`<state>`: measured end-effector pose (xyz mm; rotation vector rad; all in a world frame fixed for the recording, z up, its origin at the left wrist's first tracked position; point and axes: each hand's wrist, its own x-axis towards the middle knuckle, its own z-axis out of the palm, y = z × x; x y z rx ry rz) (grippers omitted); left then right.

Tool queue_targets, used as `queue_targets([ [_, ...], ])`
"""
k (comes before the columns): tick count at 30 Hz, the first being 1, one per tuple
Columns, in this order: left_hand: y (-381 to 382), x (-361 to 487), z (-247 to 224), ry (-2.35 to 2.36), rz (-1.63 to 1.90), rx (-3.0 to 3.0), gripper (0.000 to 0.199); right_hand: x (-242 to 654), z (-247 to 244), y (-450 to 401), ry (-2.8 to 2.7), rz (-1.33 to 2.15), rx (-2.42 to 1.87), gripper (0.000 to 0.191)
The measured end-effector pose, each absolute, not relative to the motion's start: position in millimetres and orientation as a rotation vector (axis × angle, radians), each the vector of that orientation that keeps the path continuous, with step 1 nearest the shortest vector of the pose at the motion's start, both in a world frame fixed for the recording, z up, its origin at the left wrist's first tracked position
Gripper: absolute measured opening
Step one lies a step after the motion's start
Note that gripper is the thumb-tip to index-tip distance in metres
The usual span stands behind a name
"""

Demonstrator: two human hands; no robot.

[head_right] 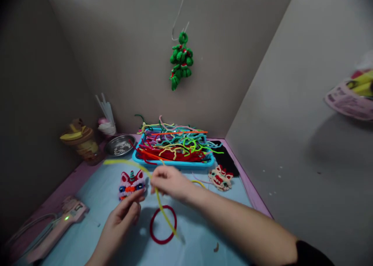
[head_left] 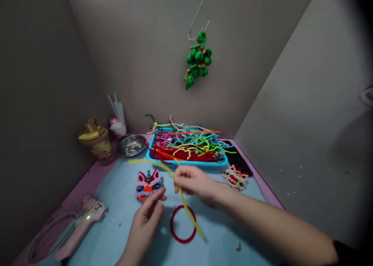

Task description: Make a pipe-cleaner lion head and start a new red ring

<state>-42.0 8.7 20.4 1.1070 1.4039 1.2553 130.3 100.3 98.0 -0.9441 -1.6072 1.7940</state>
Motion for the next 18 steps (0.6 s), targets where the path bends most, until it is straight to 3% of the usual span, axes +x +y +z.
queue_targets([
  [3,10,-43,18,1.289,1.367,0.861,0.054,118,69,70,-1.551,2.081,-1.024,0.018],
  [8,12,-45,18,1.174,1.495,0.725,0.043,122,42,57,-1.396,2.176,-1.146,0.015],
  [13,14,-49,15,1.335,1.459,0.862,0.047,135,31,53,-1.179,2.196,-0.845,0.051],
  [18,13,-46,19,1.455,1.393,1.038,0.052,140,21,41,-0.963,2.116,-0.71,0.04],
])
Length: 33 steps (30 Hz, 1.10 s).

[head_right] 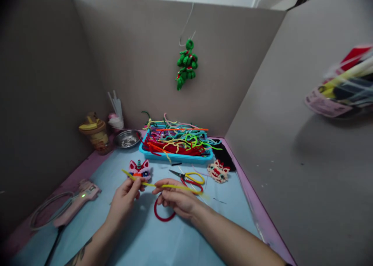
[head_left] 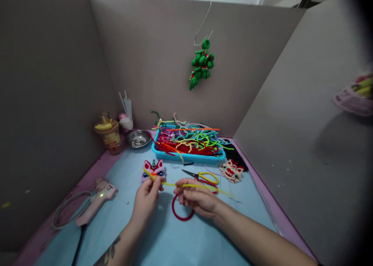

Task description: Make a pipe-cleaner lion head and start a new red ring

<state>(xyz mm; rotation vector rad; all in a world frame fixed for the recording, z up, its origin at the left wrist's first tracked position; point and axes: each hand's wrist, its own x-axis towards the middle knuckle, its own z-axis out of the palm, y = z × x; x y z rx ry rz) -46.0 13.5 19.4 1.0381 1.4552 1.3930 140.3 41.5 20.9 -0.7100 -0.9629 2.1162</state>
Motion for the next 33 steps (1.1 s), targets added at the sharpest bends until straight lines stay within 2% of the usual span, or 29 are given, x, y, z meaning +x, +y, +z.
queue_targets([
  [2,14,-44,20,1.453,1.41,1.096,0.05,140,17,39,-0.889,2.023,-0.76,0.032],
  [6,15,-44,15,1.365,1.427,1.148,0.048,146,14,38,-0.657,1.895,-0.735,0.031],
  [13,21,-44,4,1.278,1.524,1.099,0.042,176,14,29,-0.422,1.552,-0.867,0.016],
  [18,18,-39,10,0.883,1.537,0.882,0.036,183,5,23,-0.565,1.319,-0.882,0.023],
  [21,13,-36,14,0.732,1.436,0.85,0.034,179,5,18,-0.777,1.297,-0.858,0.03],
  [25,3,-26,13,0.912,1.143,1.118,0.038,169,8,6,-0.964,1.308,-0.913,0.035],
  [33,-8,-7,10,1.061,0.854,1.481,0.042,160,6,-3,-1.136,1.207,-0.965,0.027],
])
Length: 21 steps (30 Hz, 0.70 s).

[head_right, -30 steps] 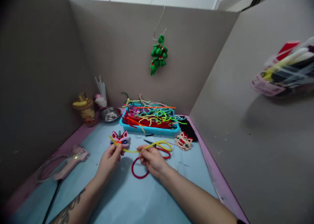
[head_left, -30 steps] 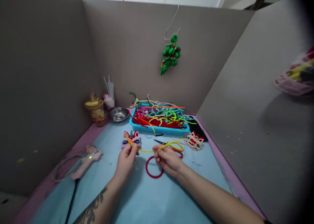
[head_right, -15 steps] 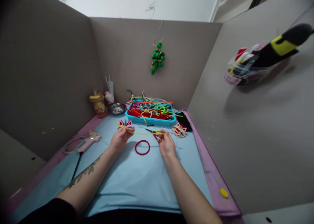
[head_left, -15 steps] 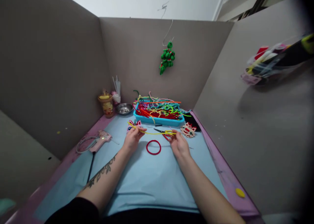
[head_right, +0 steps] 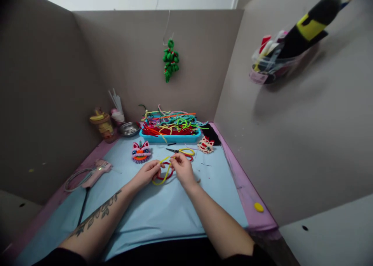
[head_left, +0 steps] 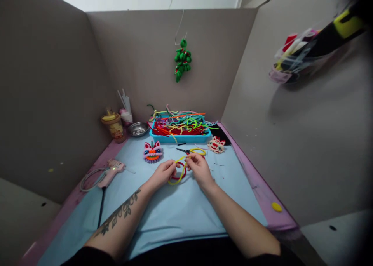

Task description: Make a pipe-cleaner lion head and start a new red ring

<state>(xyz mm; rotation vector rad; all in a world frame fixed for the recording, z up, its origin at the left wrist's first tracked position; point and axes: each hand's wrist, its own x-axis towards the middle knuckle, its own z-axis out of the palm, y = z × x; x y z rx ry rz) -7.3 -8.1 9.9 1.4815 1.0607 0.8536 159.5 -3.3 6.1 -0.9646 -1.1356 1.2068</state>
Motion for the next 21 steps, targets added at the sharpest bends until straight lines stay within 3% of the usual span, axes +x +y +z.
queue_targets([
  [21,-9.3,-5.2,14.3,1.103,0.84,1.547,0.04,155.2,3.1,-7.0,-1.168,1.148,-0.953,0.031],
])
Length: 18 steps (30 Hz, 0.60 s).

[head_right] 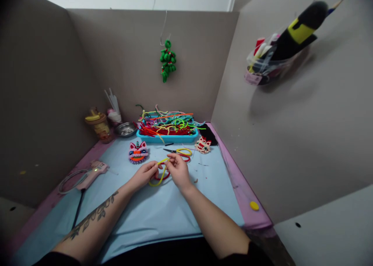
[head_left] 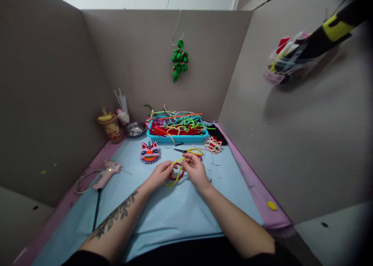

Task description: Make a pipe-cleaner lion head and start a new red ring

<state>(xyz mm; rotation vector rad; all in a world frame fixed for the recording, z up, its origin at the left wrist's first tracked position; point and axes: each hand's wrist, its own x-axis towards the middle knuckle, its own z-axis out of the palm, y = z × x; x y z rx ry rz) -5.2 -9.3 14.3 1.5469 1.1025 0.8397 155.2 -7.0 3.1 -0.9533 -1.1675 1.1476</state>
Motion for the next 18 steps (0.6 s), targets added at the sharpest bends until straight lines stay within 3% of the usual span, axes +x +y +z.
queue_targets([
  [18,-11.0,-5.4,13.6,1.127,0.811,1.609,0.038,153.7,10.4,-11.6,-1.202,1.106,-0.977,0.021],
])
